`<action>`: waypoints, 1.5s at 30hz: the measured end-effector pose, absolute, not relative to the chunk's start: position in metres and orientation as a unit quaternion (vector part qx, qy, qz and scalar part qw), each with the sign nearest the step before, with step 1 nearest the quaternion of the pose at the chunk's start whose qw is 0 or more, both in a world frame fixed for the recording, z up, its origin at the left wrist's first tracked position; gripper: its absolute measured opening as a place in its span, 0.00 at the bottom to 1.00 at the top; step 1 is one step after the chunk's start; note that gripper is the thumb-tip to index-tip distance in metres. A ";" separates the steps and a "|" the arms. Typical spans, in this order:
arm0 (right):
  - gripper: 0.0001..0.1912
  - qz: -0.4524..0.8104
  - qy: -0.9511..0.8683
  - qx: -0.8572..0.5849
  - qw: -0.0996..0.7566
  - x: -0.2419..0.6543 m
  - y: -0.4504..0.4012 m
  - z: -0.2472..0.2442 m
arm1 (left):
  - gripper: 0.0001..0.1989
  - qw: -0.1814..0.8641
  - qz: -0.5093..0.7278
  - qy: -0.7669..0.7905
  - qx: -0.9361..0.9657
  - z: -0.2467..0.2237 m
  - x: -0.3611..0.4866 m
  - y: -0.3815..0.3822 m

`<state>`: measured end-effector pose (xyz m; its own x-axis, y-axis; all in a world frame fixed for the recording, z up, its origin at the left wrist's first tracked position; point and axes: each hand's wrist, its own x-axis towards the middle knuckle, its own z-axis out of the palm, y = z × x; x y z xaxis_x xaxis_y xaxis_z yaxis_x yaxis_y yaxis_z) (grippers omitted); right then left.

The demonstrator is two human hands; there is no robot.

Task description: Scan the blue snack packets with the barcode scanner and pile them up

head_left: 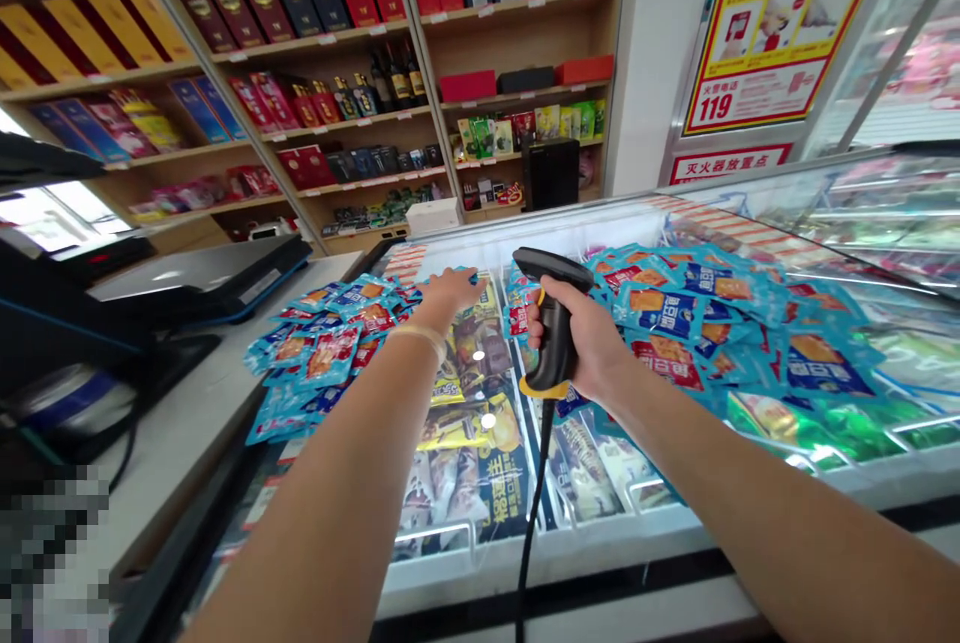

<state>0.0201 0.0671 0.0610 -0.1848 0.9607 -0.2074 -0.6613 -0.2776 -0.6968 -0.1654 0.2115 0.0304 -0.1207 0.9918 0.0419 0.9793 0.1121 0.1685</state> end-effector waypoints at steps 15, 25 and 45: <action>0.11 0.739 -0.251 -0.301 0.549 0.015 0.059 0.051 | 0.23 0.028 0.113 0.656 0.745 0.025 -0.155 0.082; 0.13 0.741 -0.257 -0.315 0.534 0.019 0.064 0.049 | 0.25 -0.023 0.145 0.708 0.691 0.027 -0.168 0.072; 0.09 0.775 -0.334 -0.268 0.465 0.023 0.061 0.046 | 0.07 0.413 0.693 0.518 0.283 0.045 -0.173 0.077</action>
<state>0.0233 0.0609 0.0464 -0.4244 0.8993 -0.1058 -0.5413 -0.3456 -0.7665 -0.1726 0.0772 0.0453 -0.4979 0.8665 -0.0356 -0.2795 -0.1214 0.9524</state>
